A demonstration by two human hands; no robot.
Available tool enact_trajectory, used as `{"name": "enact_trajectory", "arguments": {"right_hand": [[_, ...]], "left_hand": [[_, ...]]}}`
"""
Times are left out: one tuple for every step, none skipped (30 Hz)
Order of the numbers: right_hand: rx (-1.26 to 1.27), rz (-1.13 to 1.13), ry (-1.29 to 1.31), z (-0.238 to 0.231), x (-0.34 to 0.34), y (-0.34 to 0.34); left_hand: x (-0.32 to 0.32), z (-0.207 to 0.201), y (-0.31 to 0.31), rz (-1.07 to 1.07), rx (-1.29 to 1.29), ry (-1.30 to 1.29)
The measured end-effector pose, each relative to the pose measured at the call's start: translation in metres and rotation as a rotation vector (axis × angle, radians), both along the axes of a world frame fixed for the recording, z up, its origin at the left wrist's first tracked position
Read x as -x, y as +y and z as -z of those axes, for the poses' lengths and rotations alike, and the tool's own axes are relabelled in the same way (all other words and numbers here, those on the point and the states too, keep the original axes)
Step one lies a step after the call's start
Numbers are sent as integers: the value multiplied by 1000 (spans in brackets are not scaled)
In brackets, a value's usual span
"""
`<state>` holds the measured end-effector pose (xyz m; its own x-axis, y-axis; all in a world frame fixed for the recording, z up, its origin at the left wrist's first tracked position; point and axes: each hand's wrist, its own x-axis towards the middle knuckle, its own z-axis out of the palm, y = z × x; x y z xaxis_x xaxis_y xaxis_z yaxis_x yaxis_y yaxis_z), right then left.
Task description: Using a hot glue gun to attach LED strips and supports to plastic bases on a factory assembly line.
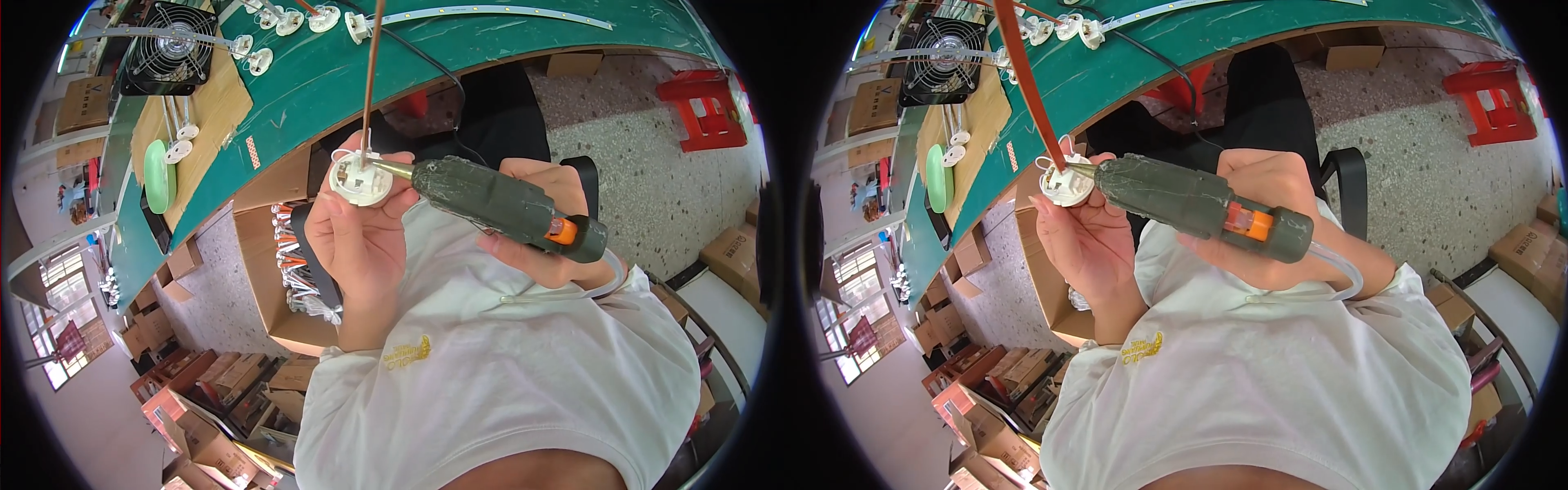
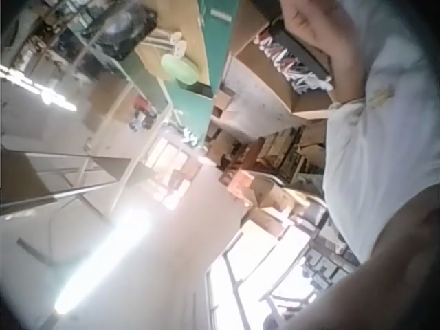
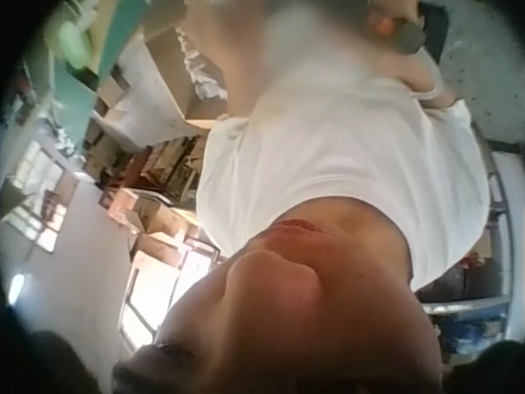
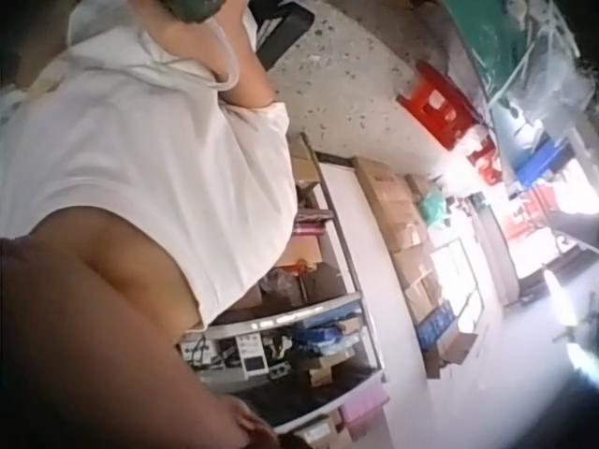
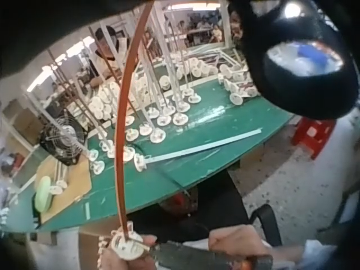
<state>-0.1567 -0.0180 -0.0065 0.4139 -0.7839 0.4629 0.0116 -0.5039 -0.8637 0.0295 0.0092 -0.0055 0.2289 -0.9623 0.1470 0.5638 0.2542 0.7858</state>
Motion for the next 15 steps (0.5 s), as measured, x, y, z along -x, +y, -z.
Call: {"name": "enact_trajectory", "arguments": {"right_hand": [[5, -7, 8, 2, 1, 0], [10, -14, 16, 2, 2, 0], [10, -12, 15, 2, 2, 1], [-8, -12, -6, 0, 2, 2], [-25, -11, -26, 0, 2, 3], [-26, -9, -27, -1, 1, 3], [-17, -18, -26, -1, 0, 3], [-8, -27, -26, 0, 0, 4], [-7, -26, -26, 0, 0, 4], [-14, -16, -36, 0, 0, 4], [-20, -7, -46, 1, 0, 4], [-20, -7, -46, 2, 1, 4], [-9, -14, -16, 4, 3, 2], [2, -22, 13, 5, 4, 2], [-30, -11, -8, 2, 3, 3]], "left_hand": [[0, 1, 0, 8, 0, 10], [0, 1, 1, 15, 0, 20], [-1, 2, 1, 18, 0, 18], [-3, 4, 0, 48, 21, 38], [-3, 4, 0, 78, 42, 59], [-2, 4, 0, 81, 42, 58], [-1, 4, 0, 63, 49, 66], [0, 4, 1, 45, 55, 74], [1, 3, 1, 46, 56, 73], [1, 3, 1, 52, 57, 92], [1, 3, 1, 58, 58, 111], [1, 3, 1, 59, 58, 111], [1, 3, 1, 70, 53, 156], [0, 2, 1, 82, 48, 201], [0, 2, 2, 82, 48, 201]]}}
